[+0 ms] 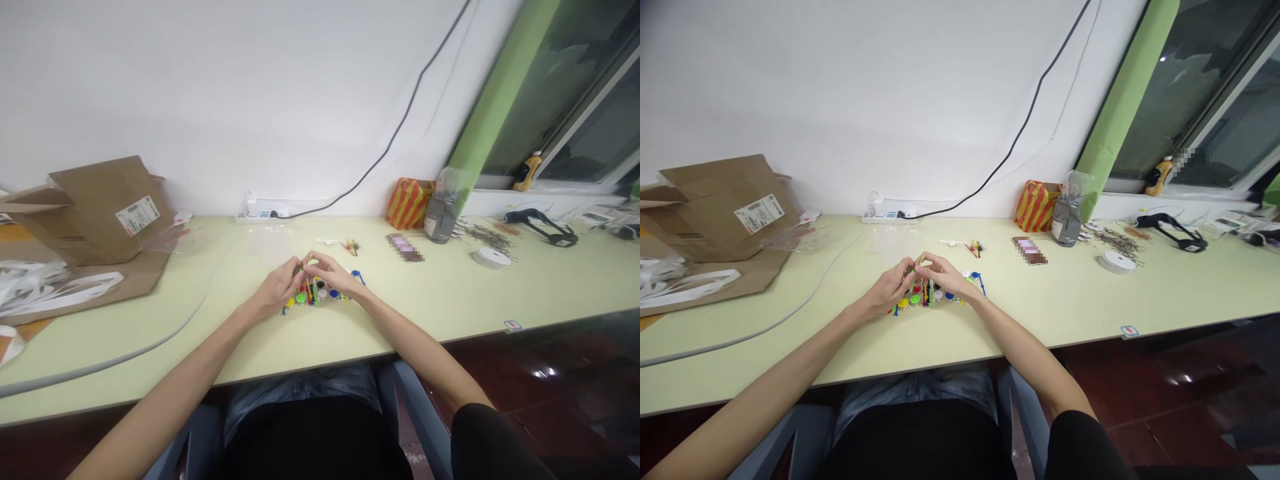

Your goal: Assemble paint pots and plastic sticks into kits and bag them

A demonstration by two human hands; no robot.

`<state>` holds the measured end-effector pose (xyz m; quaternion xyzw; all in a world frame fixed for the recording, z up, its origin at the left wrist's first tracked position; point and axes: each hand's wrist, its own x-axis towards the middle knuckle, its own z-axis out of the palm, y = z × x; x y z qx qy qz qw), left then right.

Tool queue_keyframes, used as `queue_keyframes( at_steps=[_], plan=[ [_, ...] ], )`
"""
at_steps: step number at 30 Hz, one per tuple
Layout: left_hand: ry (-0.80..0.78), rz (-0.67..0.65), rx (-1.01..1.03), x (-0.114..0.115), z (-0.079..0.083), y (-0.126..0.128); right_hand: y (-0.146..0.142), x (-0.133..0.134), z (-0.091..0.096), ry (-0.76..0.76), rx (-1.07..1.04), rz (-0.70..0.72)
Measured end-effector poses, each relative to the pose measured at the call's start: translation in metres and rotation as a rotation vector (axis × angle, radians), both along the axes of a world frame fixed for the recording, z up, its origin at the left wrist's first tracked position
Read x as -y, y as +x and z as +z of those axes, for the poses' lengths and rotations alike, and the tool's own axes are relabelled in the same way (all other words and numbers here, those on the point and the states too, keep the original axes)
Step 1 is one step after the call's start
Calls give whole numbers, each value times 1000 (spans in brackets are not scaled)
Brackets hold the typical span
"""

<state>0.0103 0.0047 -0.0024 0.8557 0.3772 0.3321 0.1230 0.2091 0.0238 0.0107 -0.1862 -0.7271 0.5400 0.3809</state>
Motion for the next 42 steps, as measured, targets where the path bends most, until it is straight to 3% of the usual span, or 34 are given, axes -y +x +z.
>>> queue_keyframes(
  at_steps=[6,10,17,25,30,42],
  plan=[
    [104,-26,-110,0,-4,3,1,0,0,-19,36,85],
    [114,-9,-93,0,-5,-1,7,-8,-4,-133,-31,66],
    [8,230,91,-9,-2,-17,22,-24,-9,-100,-152,-119],
    [-36,96,72,-8,-10,-10,9,-11,-12,71,137,-201],
    [-4,82,-11,-6,-17,-5,3,-8,-15,75,162,-185],
    [-39,73,63,-4,-11,-4,4,-6,-10,50,182,-190]
  ],
)
